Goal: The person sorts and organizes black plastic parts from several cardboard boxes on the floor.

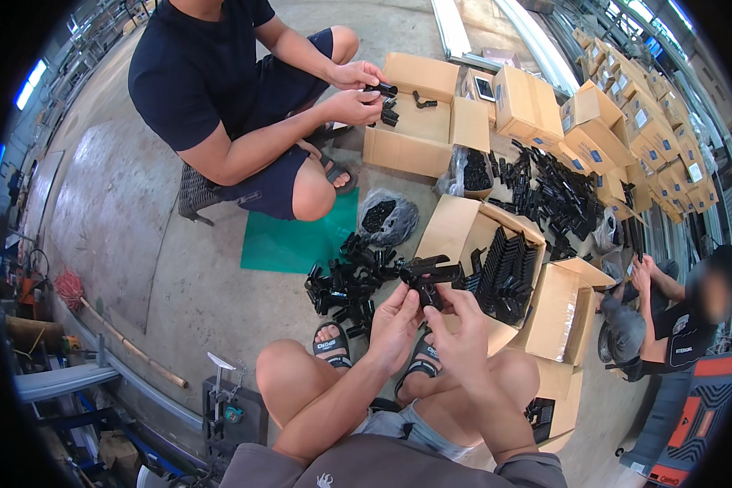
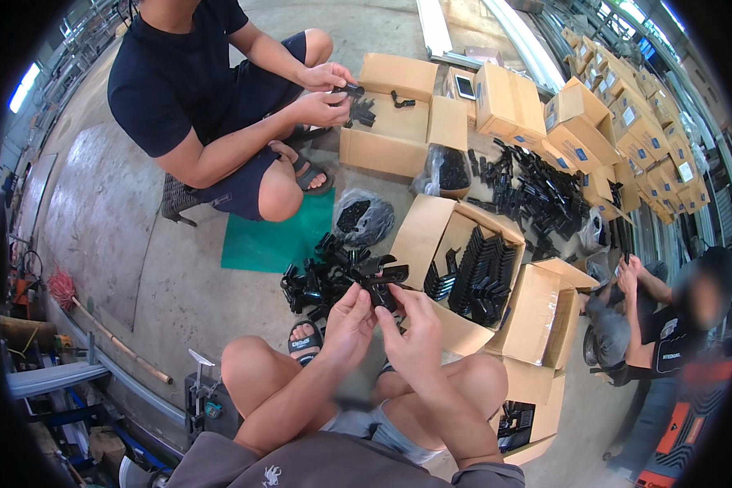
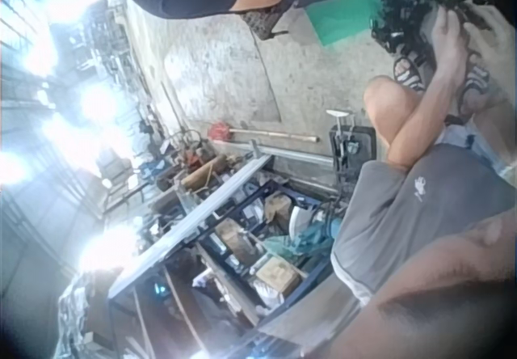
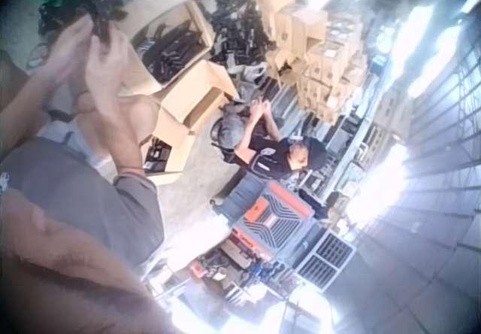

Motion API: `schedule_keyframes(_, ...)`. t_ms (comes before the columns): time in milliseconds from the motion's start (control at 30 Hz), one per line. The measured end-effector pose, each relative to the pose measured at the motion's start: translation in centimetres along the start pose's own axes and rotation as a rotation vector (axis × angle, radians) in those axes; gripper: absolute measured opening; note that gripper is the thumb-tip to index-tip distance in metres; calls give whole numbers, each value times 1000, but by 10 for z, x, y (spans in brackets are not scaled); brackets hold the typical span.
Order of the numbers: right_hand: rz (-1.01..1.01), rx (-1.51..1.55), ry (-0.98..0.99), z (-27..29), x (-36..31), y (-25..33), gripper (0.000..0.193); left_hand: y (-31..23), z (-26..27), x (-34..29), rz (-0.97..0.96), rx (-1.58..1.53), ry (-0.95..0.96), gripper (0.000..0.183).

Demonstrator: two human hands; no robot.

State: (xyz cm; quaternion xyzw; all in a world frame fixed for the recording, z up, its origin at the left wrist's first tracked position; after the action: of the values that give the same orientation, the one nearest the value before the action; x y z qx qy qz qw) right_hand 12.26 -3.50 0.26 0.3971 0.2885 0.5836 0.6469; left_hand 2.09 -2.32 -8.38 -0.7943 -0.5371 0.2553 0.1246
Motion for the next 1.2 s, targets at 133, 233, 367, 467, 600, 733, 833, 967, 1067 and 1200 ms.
schedule_keyframes(133,-11,11,12,-1,0,-3,37,0,0,1,0,-4,3,33)
schedule_keyframes(233,25,-61,0,0,1,2,37,1,-2,1,-10,28,7,33)
schedule_keyframes(367,42,-59,-18,0,0,1,37,3,-2,0,-4,52,7,32)
schedule_keyframes(467,0,-31,-1,0,0,0,36,4,0,1,28,0,16,31)
schedule_keyframes(600,32,-50,-25,3,-2,6,36,2,-6,-1,39,-19,39,31)
schedule_keyframes(733,154,-134,-110,6,-6,18,35,0,-3,-2,7,-16,10,30)
schedule_keyframes(833,146,-124,-104,4,-4,17,34,1,-1,-2,26,-18,-1,27)
schedule_keyframes(967,174,-182,-102,2,-5,15,35,5,1,-1,53,-31,-2,23)
schedule_keyframes(1067,203,-226,-112,-1,-6,17,35,5,3,-1,40,-14,-37,28)
schedule_keyframes(1200,207,-253,-109,-7,-8,18,37,2,6,1,10,10,-61,30)
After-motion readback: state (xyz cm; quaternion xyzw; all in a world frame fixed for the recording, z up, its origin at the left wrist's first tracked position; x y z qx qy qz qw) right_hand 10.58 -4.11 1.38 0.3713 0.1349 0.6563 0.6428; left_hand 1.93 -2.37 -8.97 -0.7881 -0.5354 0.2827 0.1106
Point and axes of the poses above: each hand's wrist, its own x-axis towards the middle knuckle, its own z-axis out of the back of the hand, y = z × x, the point moved 10 cm from there along x, towards the middle knuckle, and after that the axes turned 3 degrees about -x, right-handed, at the moved point
